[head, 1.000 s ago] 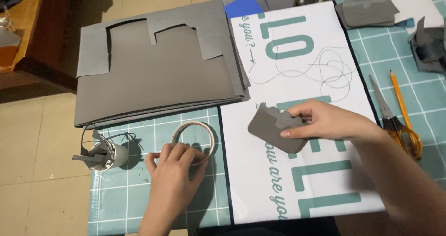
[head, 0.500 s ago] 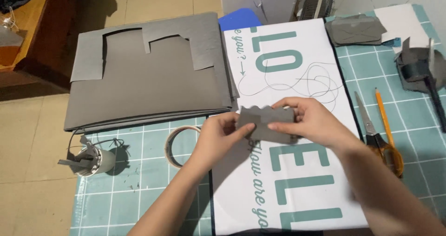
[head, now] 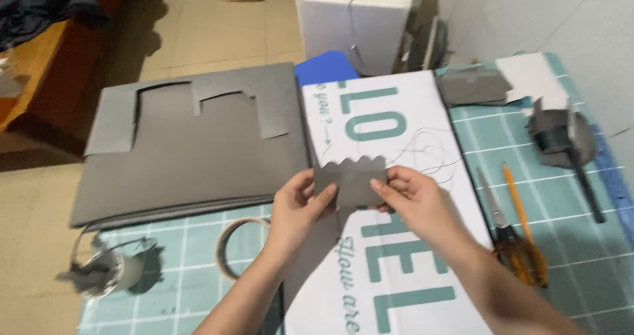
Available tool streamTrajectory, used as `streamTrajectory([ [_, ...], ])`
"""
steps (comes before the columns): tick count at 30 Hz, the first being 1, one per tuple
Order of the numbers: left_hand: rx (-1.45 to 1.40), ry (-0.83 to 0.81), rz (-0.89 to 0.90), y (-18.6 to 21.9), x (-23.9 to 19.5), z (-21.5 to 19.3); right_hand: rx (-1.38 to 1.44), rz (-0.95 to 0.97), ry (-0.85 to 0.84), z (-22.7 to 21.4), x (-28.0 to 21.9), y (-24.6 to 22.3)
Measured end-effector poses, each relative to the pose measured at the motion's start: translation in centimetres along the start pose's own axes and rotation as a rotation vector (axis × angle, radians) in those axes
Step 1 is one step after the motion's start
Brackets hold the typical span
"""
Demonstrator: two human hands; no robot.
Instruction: Drawing a heart shape on a piece of grey material and cutting it out with scissors.
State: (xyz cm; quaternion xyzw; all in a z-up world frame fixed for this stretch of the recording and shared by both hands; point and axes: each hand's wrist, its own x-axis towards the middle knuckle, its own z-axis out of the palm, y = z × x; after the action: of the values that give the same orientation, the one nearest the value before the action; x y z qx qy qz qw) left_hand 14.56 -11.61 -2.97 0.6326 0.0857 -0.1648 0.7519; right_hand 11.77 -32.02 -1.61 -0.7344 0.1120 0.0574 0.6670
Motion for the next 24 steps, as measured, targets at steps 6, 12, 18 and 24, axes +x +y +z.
streamTrajectory([
  [6, -0.216, -0.064, 0.177, -3.4, -0.7, 0.6, 0.053, 0.109, 0.084, -0.3, 0.1, -1.4],
  [12, -0.309, -0.024, 0.012, -1.8, -0.8, 1.4, -0.066, 0.061, 0.193, -0.9, 1.1, 0.0],
  [18, -0.316, 0.034, 0.071, -4.8, 0.3, 0.2, -0.087, 0.119, 0.292, -0.9, 1.5, 0.1],
  [24, -0.242, 0.042, 0.138, -3.7, -0.5, 0.3, 0.038, 0.166, 0.146, -1.7, 2.2, 0.2],
])
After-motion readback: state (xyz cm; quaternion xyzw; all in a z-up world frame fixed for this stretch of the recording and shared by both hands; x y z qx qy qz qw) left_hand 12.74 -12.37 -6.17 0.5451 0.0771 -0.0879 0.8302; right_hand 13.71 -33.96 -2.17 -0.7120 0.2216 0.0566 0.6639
